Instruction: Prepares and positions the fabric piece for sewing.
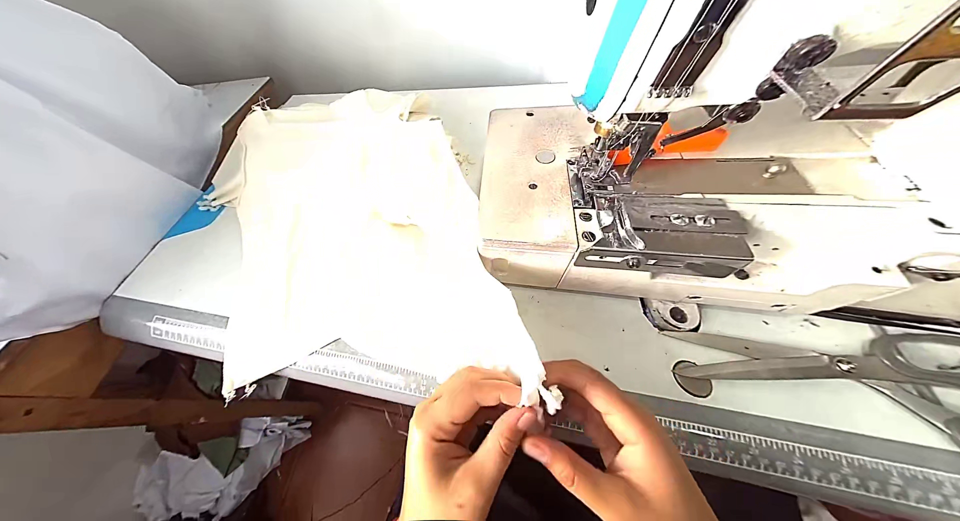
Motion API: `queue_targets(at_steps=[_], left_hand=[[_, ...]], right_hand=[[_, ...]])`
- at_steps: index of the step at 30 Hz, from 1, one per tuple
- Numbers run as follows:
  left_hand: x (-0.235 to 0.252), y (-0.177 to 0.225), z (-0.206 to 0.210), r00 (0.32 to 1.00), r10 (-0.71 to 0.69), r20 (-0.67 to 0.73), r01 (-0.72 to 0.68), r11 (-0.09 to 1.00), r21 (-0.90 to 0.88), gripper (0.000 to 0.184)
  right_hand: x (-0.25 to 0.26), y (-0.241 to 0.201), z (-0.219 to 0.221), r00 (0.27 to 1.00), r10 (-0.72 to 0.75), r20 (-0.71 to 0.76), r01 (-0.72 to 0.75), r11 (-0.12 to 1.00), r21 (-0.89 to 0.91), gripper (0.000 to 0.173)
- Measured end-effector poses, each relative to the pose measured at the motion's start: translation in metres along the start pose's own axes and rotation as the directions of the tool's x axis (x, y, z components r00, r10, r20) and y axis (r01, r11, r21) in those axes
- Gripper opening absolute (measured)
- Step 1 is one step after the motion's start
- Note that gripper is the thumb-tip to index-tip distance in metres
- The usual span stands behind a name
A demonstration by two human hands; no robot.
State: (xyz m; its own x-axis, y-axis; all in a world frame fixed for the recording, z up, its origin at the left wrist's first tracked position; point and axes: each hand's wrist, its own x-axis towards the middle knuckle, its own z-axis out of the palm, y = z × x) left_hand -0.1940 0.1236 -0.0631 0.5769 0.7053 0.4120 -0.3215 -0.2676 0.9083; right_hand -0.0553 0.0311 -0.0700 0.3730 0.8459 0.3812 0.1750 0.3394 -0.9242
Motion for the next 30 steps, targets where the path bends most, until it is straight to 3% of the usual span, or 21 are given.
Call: queue_targets(at_steps=[4,7,10,14,16,20,22,24,25,26,27,28,30], left_hand=[[-0.001,-0.002,-0.003,1.000,0.002,0.006,-0.002,1.000,-0.001,0.013],[0.000,-0.004,0.001,0.991,0.124,-0.046,-0.114,0.976,0.186,0.010],[0.000,0.001,0.011,0.957,0.288,-0.025,-0.234,0.825,0.514,0.009],[-0.012,0.013,0.002,0.953,0.298,0.060,-0.243,0.627,0.740,0.019],[-0.019,0.013,-0.013,0.948,0.318,-0.022,-0.198,0.642,0.741,0.014],[-0.020,0.012,-0.028,0.873,0.419,-0.248,-0.242,0.814,0.527,0.014],[-0.020,0.015,-0.018,0.885,0.217,-0.413,-0.194,0.976,0.097,0.016],[-0.023,0.025,-0.009,0.866,-0.120,-0.485,-0.090,0.918,-0.387,0.014],[-0.023,0.029,-0.009,0.854,-0.215,-0.474,-0.057,0.867,-0.496,0.014],[-0.024,0.029,-0.011,0.863,-0.221,-0.454,-0.043,0.864,-0.502,0.015],[-0.025,0.026,-0.017,0.900,-0.139,-0.414,-0.043,0.915,-0.400,0.016],[-0.027,0.021,-0.026,0.943,-0.001,-0.333,-0.067,0.979,-0.191,0.017],[-0.026,0.015,-0.044,0.973,0.215,-0.079,-0.188,0.946,0.266,0.016]], right_hand=[[-0.004,-0.005,0.000,0.995,0.024,-0.092,-0.031,0.997,-0.072,0.015],[-0.001,-0.001,0.002,0.986,-0.048,-0.157,0.005,0.965,-0.261,0.015],[0.009,0.000,0.014,0.977,-0.175,-0.122,0.087,0.849,-0.521,0.035],[0.020,-0.009,0.004,0.913,-0.341,-0.223,0.147,0.786,-0.601,0.017],[0.013,-0.015,0.002,0.906,-0.358,-0.227,0.157,0.781,-0.605,0.016],[-0.010,0.002,0.015,0.916,-0.353,-0.193,0.167,0.769,-0.616,0.011],[-0.016,0.008,0.019,0.920,-0.337,-0.200,0.139,0.758,-0.637,0.009],[-0.017,0.013,0.020,0.916,-0.341,-0.213,0.128,0.749,-0.650,0.009],[-0.017,0.015,0.020,0.909,-0.348,-0.227,0.129,0.756,-0.642,0.009],[-0.015,0.017,0.019,0.902,-0.350,-0.253,0.133,0.783,-0.608,0.009],[-0.014,0.017,0.017,0.898,-0.330,-0.291,0.135,0.836,-0.532,0.008],[-0.012,0.016,0.015,0.901,-0.273,-0.336,0.127,0.909,-0.398,0.010],[-0.005,0.005,0.014,0.910,-0.037,-0.412,0.056,0.998,0.033,0.011]])
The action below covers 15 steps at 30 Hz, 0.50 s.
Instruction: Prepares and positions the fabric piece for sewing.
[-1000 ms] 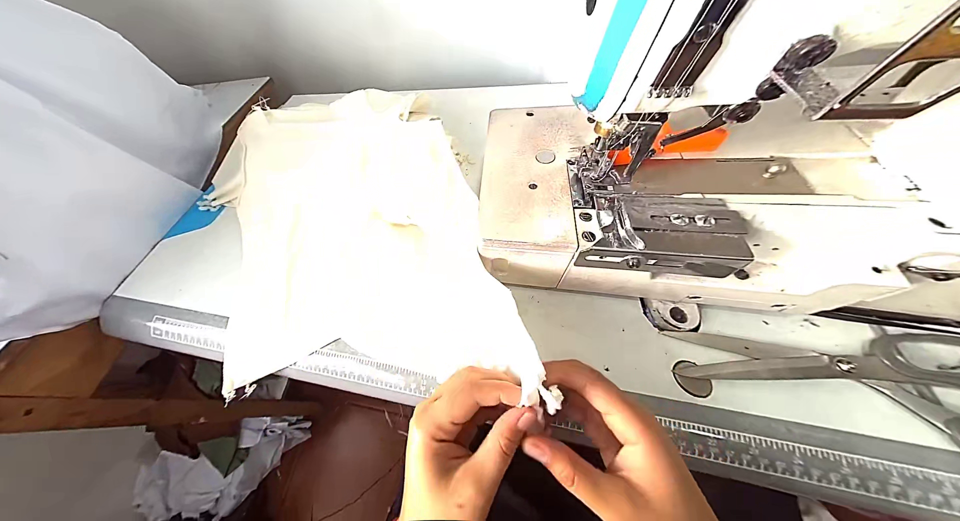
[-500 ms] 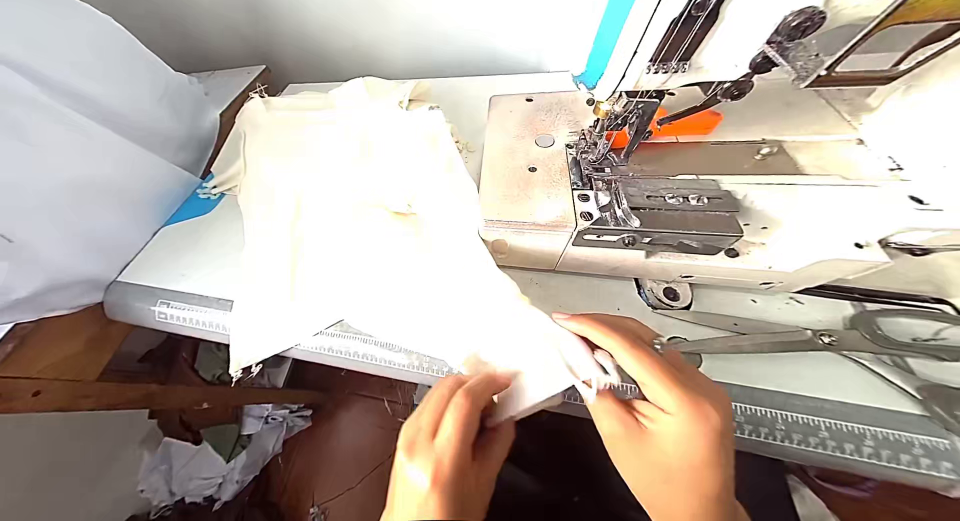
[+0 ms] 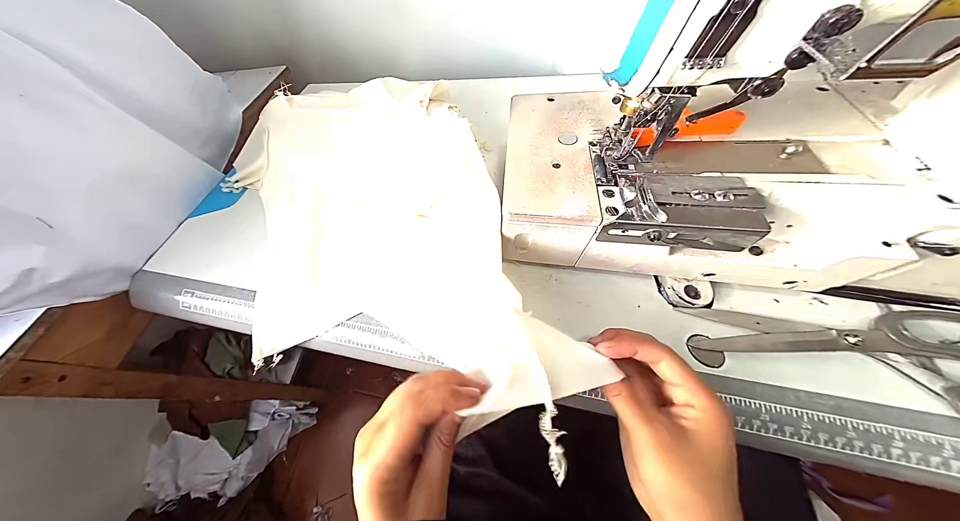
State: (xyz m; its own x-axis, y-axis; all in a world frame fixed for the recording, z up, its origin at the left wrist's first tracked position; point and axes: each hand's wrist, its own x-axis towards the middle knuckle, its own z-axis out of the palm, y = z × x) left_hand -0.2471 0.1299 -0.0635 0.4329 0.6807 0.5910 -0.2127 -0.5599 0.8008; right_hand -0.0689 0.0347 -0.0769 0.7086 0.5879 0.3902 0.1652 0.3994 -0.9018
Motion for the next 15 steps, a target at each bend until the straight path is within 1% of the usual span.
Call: queue_targets(at_steps=[1,2,3,4,5,6,7,8,10,11,12,13,15], left_hand=[[0.002,0.000,-0.004,0.996,0.039,0.084,-0.047,0.993,0.107,0.015],[0.004,0.000,-0.007,0.990,0.037,0.137,-0.058,0.987,0.151,0.015],[0.006,0.000,-0.009,0.985,0.029,0.168,-0.058,0.984,0.169,0.016],[0.011,0.000,-0.012,0.982,0.025,0.189,-0.057,0.985,0.165,0.016],[0.017,0.000,-0.015,0.978,0.025,0.205,-0.055,0.989,0.139,0.017],[0.023,0.001,-0.019,0.976,0.019,0.215,-0.041,0.994,0.096,0.018],[0.030,0.002,-0.021,0.975,-0.003,0.222,-0.008,0.999,0.047,0.020],[0.036,0.003,-0.023,0.974,-0.032,0.226,0.037,0.999,-0.019,0.022],[0.044,0.002,-0.027,0.965,-0.076,0.249,0.115,0.982,-0.148,0.025],[0.047,0.001,-0.029,0.960,-0.081,0.267,0.132,0.975,-0.179,0.024],[0.049,0.001,-0.032,0.956,-0.066,0.286,0.120,0.977,-0.178,0.024],[0.051,0.000,-0.035,0.952,-0.031,0.304,0.074,0.988,-0.132,0.022],[0.052,0.002,-0.037,0.948,0.066,0.312,-0.075,0.997,0.016,0.020]], right_hand=[[0.004,-0.006,0.003,0.987,0.161,-0.016,-0.154,0.965,0.214,0.011],[0.008,-0.011,0.004,0.959,0.283,0.011,-0.266,0.886,0.381,0.010],[0.011,-0.014,0.004,0.936,0.347,0.058,-0.331,0.813,0.479,0.009],[0.014,-0.015,0.002,0.932,0.347,0.101,-0.348,0.787,0.509,0.009],[0.017,-0.013,-0.002,0.946,0.293,0.137,-0.322,0.817,0.479,0.010],[0.021,-0.010,-0.007,0.964,0.202,0.174,-0.256,0.882,0.395,0.013],[0.024,-0.007,-0.012,0.972,0.106,0.210,-0.163,0.946,0.281,0.015],[0.028,-0.004,-0.016,0.968,0.028,0.249,-0.075,0.981,0.179,0.016],[0.032,-0.003,-0.020,0.947,-0.043,0.319,0.018,0.997,0.080,0.016],[0.033,-0.003,-0.021,0.935,-0.065,0.347,0.050,0.997,0.053,0.016],[0.034,-0.003,-0.021,0.924,-0.094,0.371,0.091,0.996,0.025,0.017],[0.035,-0.002,-0.022,0.911,-0.130,0.391,0.145,0.989,-0.010,0.018],[0.036,0.001,-0.024,0.885,-0.202,0.420,0.264,0.960,-0.096,0.020]])
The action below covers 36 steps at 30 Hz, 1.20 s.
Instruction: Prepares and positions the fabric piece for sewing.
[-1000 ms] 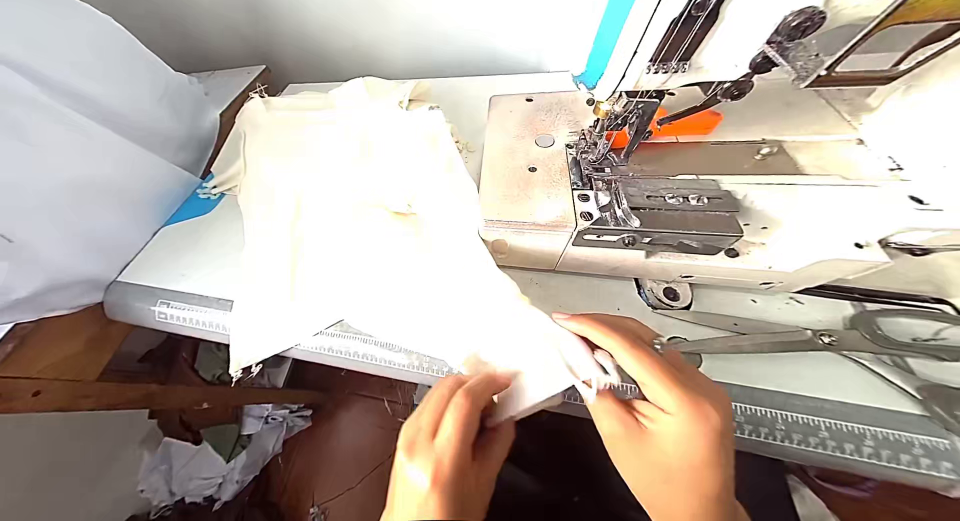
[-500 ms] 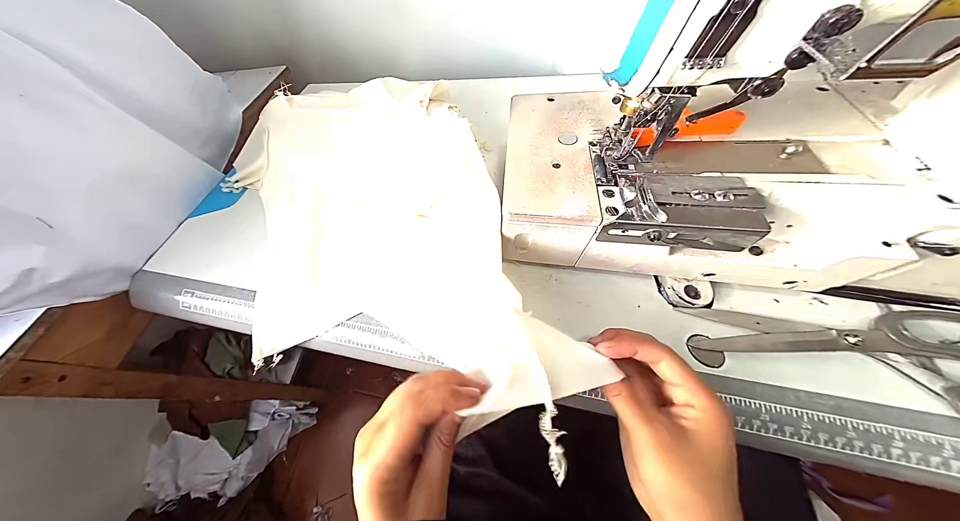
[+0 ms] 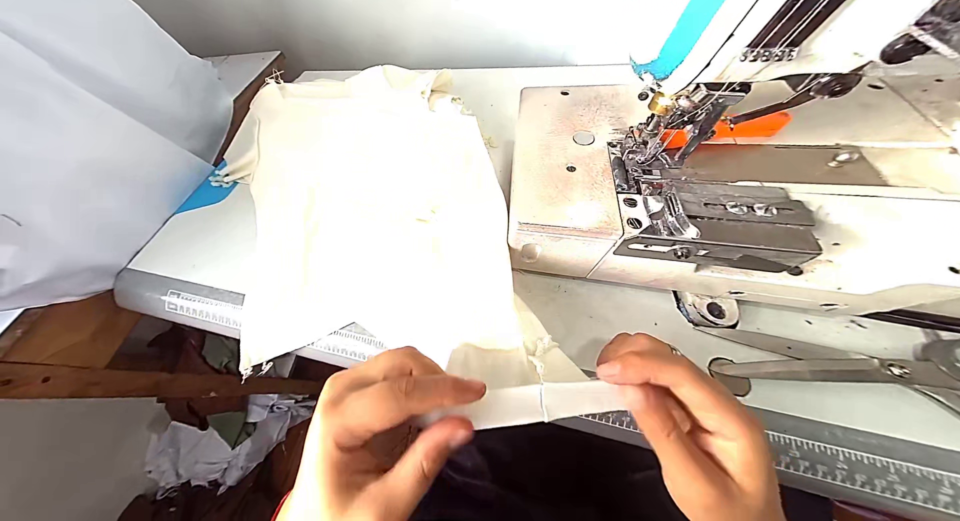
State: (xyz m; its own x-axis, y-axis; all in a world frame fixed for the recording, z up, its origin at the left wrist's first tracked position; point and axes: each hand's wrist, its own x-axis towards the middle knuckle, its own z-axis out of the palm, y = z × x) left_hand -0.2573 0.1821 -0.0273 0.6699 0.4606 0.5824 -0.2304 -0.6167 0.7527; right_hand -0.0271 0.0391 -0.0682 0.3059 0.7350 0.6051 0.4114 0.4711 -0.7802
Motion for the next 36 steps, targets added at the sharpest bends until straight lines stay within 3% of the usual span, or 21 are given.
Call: queue_targets(at_steps=[3,5,8,11,14,16,18,20,21,23,26,29,31,36], left_hand=[[-0.006,0.004,0.007,0.995,0.097,-0.011,-0.085,0.914,0.396,0.026],[-0.011,0.002,0.015,0.993,0.114,-0.020,-0.084,0.827,0.556,0.027],[-0.012,0.001,0.023,0.989,0.130,-0.078,-0.050,0.764,0.643,0.022],[-0.003,0.002,0.027,0.976,0.149,-0.161,-0.019,0.790,0.613,0.019],[0.028,-0.016,0.037,0.954,0.137,-0.267,-0.041,0.941,0.336,0.022],[0.060,-0.016,0.052,0.935,0.100,-0.341,-0.044,0.985,0.167,0.021],[0.097,-0.008,0.061,0.930,0.217,-0.298,-0.100,0.927,0.362,0.018],[0.137,-0.006,0.064,0.925,0.356,-0.137,-0.191,0.742,0.643,0.017],[0.155,-0.009,0.065,0.941,0.336,-0.038,-0.204,0.654,0.728,0.017],[0.186,-0.019,0.069,0.985,0.153,0.075,-0.153,0.607,0.780,0.016],[0.227,-0.035,0.073,0.982,-0.090,0.167,-0.041,0.759,0.650,0.017],[0.253,-0.050,0.080,0.967,-0.116,0.227,-0.019,0.853,0.521,0.019],[0.259,-0.044,0.084,0.954,-0.218,0.204,0.078,0.841,0.535,0.025],[0.262,-0.041,0.088,0.949,-0.265,0.172,0.124,0.813,0.568,0.027]], right_hand=[[-0.004,0.004,0.004,0.997,-0.073,-0.026,0.066,0.974,-0.219,0.026],[-0.006,0.005,0.007,0.993,-0.109,-0.043,0.086,0.928,-0.363,0.026],[-0.005,0.003,0.012,0.994,-0.106,-0.036,0.078,0.890,-0.449,0.026],[-0.003,-0.004,0.018,0.999,-0.044,-0.001,0.039,0.890,-0.455,0.025],[0.005,-0.017,0.029,0.995,0.103,-0.002,-0.097,0.931,-0.351,0.022],[0.013,-0.022,0.035,0.973,0.231,-0.026,-0.232,0.958,-0.170,0.021],[0.023,-0.026,0.036,0.933,0.359,-0.031,-0.357,0.932,0.057,0.021],[0.034,-0.027,0.033,0.899,0.434,-0.051,-0.415,0.884,0.217,0.022],[0.039,-0.027,0.030,0.896,0.439,-0.072,-0.410,0.877,0.252,0.024],[0.048,-0.024,0.024,0.899,0.418,-0.130,-0.375,0.889,0.264,0.026],[0.057,-0.020,0.015,0.894,0.383,-0.232,-0.325,0.911,0.253,0.027],[0.059,-0.018,0.011,0.871,0.387,-0.303,-0.322,0.915,0.245,0.028],[0.060,-0.015,0.011,0.858,0.385,-0.341,-0.316,0.918,0.241,0.029],[0.067,-0.014,0.010,0.789,0.448,-0.420,-0.387,0.894,0.228,0.033]])
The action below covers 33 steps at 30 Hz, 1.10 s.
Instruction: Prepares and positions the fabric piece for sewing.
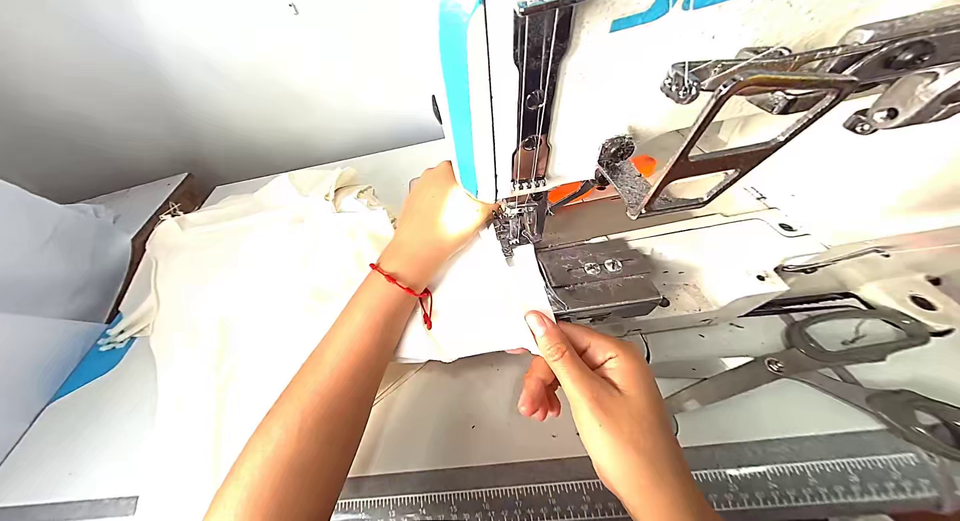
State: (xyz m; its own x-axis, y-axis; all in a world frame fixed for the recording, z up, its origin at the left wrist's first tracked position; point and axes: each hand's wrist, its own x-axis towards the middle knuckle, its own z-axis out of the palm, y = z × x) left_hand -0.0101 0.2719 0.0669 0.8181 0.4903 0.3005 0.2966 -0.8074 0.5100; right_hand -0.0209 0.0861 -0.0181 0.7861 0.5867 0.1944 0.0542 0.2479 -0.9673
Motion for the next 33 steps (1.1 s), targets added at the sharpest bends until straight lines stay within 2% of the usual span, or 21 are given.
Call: queue_targets(at_steps=[2,4,5,7,9,10,11,14,16,18,22,24,27,30,33], left_hand=[[-0.002,-0.001,-0.003,0.997,0.063,-0.038,-0.063,0.998,0.002,0.025],[-0.022,-0.005,-0.011,0.956,0.240,-0.166,-0.231,0.970,0.074,0.019],[-0.043,-0.004,-0.019,0.916,0.322,-0.239,-0.297,0.945,0.134,0.016],[-0.099,-0.012,-0.016,0.763,0.516,-0.389,-0.503,0.852,0.143,0.018],[-0.146,-0.018,0.016,0.645,0.649,-0.404,-0.701,0.713,0.025,0.026],[-0.155,-0.017,0.036,0.616,0.677,-0.403,-0.739,0.674,0.003,0.026],[-0.160,-0.017,0.054,0.630,0.645,-0.433,-0.704,0.710,0.033,0.024],[-0.148,-0.007,0.074,0.714,0.445,-0.541,-0.386,0.894,0.227,0.016],[-0.133,0.002,0.072,0.700,0.386,-0.601,-0.297,0.923,0.246,0.024],[-0.122,0.006,0.071,0.696,0.373,-0.614,-0.267,0.928,0.261,0.034],[-0.110,0.016,0.072,0.711,0.368,-0.600,-0.304,0.929,0.209,0.037],[-0.114,0.009,0.075,0.683,0.408,-0.606,-0.360,0.910,0.206,0.036],[-0.132,-0.017,0.069,0.637,0.503,-0.584,-0.397,0.864,0.310,0.025],[-0.159,-0.019,0.039,0.640,0.619,-0.455,-0.543,0.784,0.302,0.014],[-0.141,0.004,-0.008,0.676,0.703,-0.222,-0.653,0.711,0.262,0.021]], right_hand=[[0.002,-0.002,0.001,1.000,0.011,-0.019,-0.011,1.000,-0.022,0.033],[0.003,-0.004,-0.002,0.999,0.034,0.009,-0.034,0.999,0.008,0.033],[0.004,-0.007,-0.006,0.997,0.057,0.043,-0.059,0.997,0.043,0.033],[0.006,-0.016,-0.014,0.983,0.119,0.140,-0.134,0.985,0.110,0.032],[0.008,-0.027,-0.020,0.957,0.160,0.241,-0.200,0.968,0.150,0.033],[0.009,-0.031,-0.020,0.950,0.163,0.265,-0.211,0.963,0.165,0.035],[0.009,-0.033,-0.019,0.949,0.153,0.276,-0.207,0.962,0.180,0.035],[0.012,-0.038,-0.012,0.959,0.109,0.260,-0.166,0.964,0.207,0.036],[0.014,-0.040,-0.007,0.965,0.095,0.244,-0.146,0.969,0.201,0.036],[0.015,-0.041,-0.006,0.969,0.096,0.227,-0.140,0.973,0.185,0.036],[0.019,-0.045,-0.013,0.982,0.082,0.171,-0.106,0.985,0.136,0.036],[0.015,-0.042,-0.017,0.981,0.072,0.181,-0.095,0.988,0.119,0.036],[0.007,-0.030,-0.019,0.969,0.074,0.236,-0.097,0.992,0.087,0.033],[0.006,-0.017,-0.024,0.967,0.093,0.235,-0.096,0.995,0.005,0.034],[0.008,-0.015,-0.030,0.976,0.065,0.206,-0.041,0.993,-0.115,0.033]])
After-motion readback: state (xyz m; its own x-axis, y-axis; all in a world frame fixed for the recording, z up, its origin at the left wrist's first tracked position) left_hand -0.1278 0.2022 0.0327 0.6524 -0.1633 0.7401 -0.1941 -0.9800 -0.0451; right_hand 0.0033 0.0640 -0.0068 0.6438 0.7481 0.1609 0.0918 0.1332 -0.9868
